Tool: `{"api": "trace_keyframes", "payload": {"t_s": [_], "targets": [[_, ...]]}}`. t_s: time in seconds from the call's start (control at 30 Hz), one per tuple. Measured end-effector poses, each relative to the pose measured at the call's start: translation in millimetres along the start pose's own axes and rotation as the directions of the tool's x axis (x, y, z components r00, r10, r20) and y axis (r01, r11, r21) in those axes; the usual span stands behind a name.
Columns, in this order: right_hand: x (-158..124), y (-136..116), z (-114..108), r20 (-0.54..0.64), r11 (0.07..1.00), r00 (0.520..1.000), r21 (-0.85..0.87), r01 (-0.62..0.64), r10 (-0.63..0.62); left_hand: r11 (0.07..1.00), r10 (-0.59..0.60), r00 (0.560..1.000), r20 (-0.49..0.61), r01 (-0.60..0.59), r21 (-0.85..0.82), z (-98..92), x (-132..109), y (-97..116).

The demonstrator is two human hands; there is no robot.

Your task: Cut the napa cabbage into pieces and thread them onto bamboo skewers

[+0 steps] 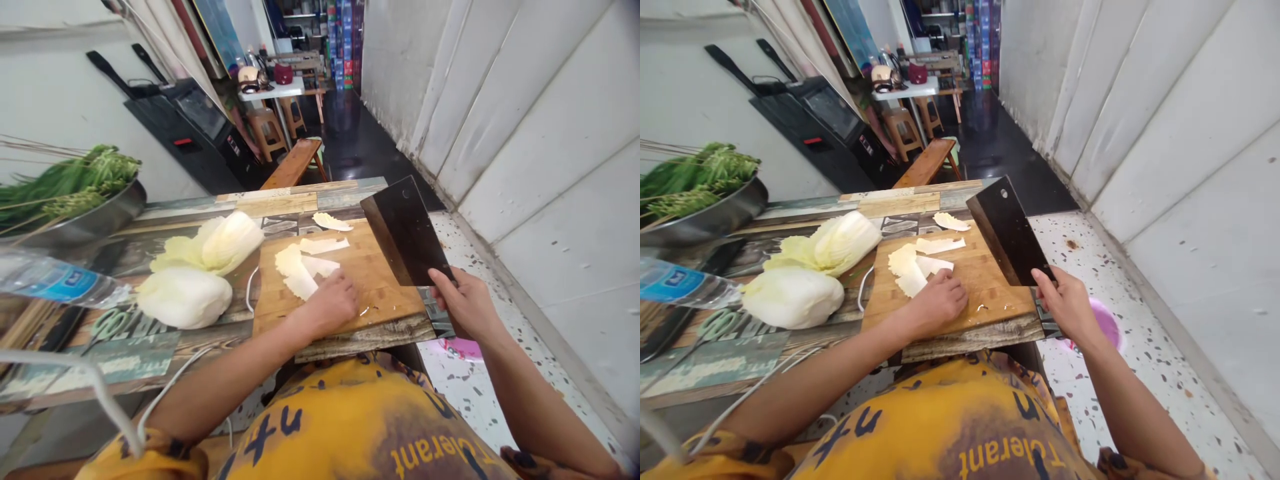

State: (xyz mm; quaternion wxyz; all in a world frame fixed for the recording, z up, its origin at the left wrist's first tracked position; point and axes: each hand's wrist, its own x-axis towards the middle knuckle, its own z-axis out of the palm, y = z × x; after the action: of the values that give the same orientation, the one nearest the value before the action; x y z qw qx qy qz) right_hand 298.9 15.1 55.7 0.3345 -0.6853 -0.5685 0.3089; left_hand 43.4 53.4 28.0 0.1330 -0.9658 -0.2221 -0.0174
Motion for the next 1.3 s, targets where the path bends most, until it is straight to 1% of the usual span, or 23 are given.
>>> {"api": "trace_keyframes", "payload": {"t_s": [0.07, 0.13, 0.23, 0.3, 0.33, 0.37, 0.43, 0.47, 0.5, 0.53, 0.57, 0.6, 0.63, 0.7, 0.73, 0.77, 0.83, 0.9, 0.97, 1.03, 1.13, 1.23, 1.3], "targets": [[-2.8, 4.1, -3.8, -0.035, 0.999, 0.999, 0.027, -0.023, 0.024, 0.997, -0.066, 0.998, 0.024, 0.067, -0.026, 1.6, 3.2, -3.8], [-6.5, 9.1, -10.4, -0.089, 0.998, 0.995, 0.039, -0.052, 0.055, 0.982, -0.17, 0.984, 0.053, 0.174, -0.068, 0.7, 11.5, -6.5], [-13.9, 18.3, -27.8, -0.216, 0.994, 0.974, -0.058, -0.089, 0.075, 0.942, -0.289, 0.955, 0.062, 0.295, -0.161, -5.7, 43.9, -1.1], [-20.1, 25.2, -43.1, -0.324, 0.983, 0.943, -0.138, -0.124, 0.073, 0.935, -0.27, 0.962, 0.047, 0.273, -0.228, -11.2, 77.6, 9.4], [-23.6, 28.7, -51.0, -0.378, 0.976, 0.922, -0.156, -0.155, 0.086, 0.937, -0.224, 0.974, 0.038, 0.226, -0.265, -13.8, 95.1, 15.4], [-27.0, 32.1, -58.5, -0.422, 0.969, 0.901, -0.158, -0.189, 0.107, 0.923, -0.143, 0.99, -0.002, 0.133, -0.361, -16.4, 110.5, 20.8], [-33.5, 38.3, -70.7, -0.492, 0.959, 0.857, -0.132, -0.249, 0.155, 0.886, -0.112, 0.99, -0.09, 0.059, -0.46, -21.5, 127.8, 25.9], [-35.8, 40.8, -74.7, -0.514, 0.957, 0.841, -0.121, -0.264, 0.168, 0.874, -0.114, 0.986, -0.125, 0.04, -0.484, -24.0, 127.0, 23.7], [-37.2, 42.7, -77.3, -0.527, 0.955, 0.832, -0.12, -0.271, 0.17, 0.873, -0.13, 0.981, -0.143, 0.045, -0.485, -26.3, 119.0, 17.8], [-37.2, 43.7, -78.2, -0.526, 0.954, 0.836, -0.136, -0.266, 0.158, 0.879, -0.132, 0.979, -0.154, 0.044, -0.475, -28.2, 104.3, 8.3], [-35.6, 43.5, -77.5, -0.503, 0.954, 0.854, -0.168, -0.246, 0.132, 0.883, -0.148, 0.978, -0.145, 0.065, -0.466, -29.6, 83.9, -4.2], [-32.2, 41.7, -75.2, -0.462, 0.954, 0.882, -0.215, -0.208, 0.089, 0.89, -0.198, 0.974, -0.113, 0.131, -0.437, -30.0, 59.5, -18.6], [-26.9, 38.2, -71.3, -0.4, 0.951, 0.916, -0.273, -0.145, 0.024, 0.893, -0.275, 0.957, -0.087, 0.221, -0.391, -29.4, 33.1, -33.5], [-11.4, 25.3, -58.9, -0.232, 0.917, 0.963, -0.398, 0.036, -0.139, 0.88, -0.413, 0.91, -0.037, 0.389, -0.272, -24.7, -18.1, -59.4], [-1.8, 16.0, -50.5, -0.132, 0.874, 0.962, -0.462, 0.153, -0.238, 0.874, -0.441, 0.898, 0.01, 0.432, -0.225, -20.6, -39.6, -68.2], [8.5, 5.1, -40.9, -0.015, 0.819, 0.957, -0.522, 0.24, -0.29, 0.876, -0.441, 0.896, 0.06, 0.444, -0.188, -15.3, -57.2, -73.7], [29.5, -19.3, -19.1, 0.214, 0.7, 0.919, -0.597, 0.392, -0.332, 0.877, -0.446, 0.884, 0.14, 0.463, -0.128, -2.7, -79.3, -76.1], [48.4, -43.2, 3.6, 0.349, 0.61, 0.872, -0.623, 0.489, -0.342, 0.866, -0.468, 0.868, 0.169, 0.488, -0.108, 10.0, -86.7, -71.6], [63.3, -62.6, 23.3, 0.435, 0.547, 0.833, -0.629, 0.553, -0.342, 0.85, -0.495, 0.854, 0.159, 0.514, -0.117, 19.8, -85.9, -66.5], [73.6, -75.7, 37.4, 0.497, 0.505, 0.801, -0.623, 0.597, -0.334, 0.837, -0.512, 0.847, 0.144, 0.529, -0.136, 25.5, -83.0, -64.1], [81.8, -86.7, 47.6, 0.521, 0.475, 0.79, -0.633, 0.612, -0.323, 0.828, -0.52, 0.846, 0.116, 0.533, -0.173, 28.5, -81.4, -64.9], [84.4, -94.7, 50.9, 0.53, 0.452, 0.79, -0.648, 0.612, -0.31, 0.831, -0.518, 0.852, 0.074, 0.522, -0.196, 28.0, -81.7, -66.0], [84.9, -101.3, 53.0, 0.538, 0.435, 0.788, -0.658, 0.615, -0.301, 0.839, -0.507, 0.859, 0.075, 0.512, -0.186, 26.0, -81.2, -65.8]]}}
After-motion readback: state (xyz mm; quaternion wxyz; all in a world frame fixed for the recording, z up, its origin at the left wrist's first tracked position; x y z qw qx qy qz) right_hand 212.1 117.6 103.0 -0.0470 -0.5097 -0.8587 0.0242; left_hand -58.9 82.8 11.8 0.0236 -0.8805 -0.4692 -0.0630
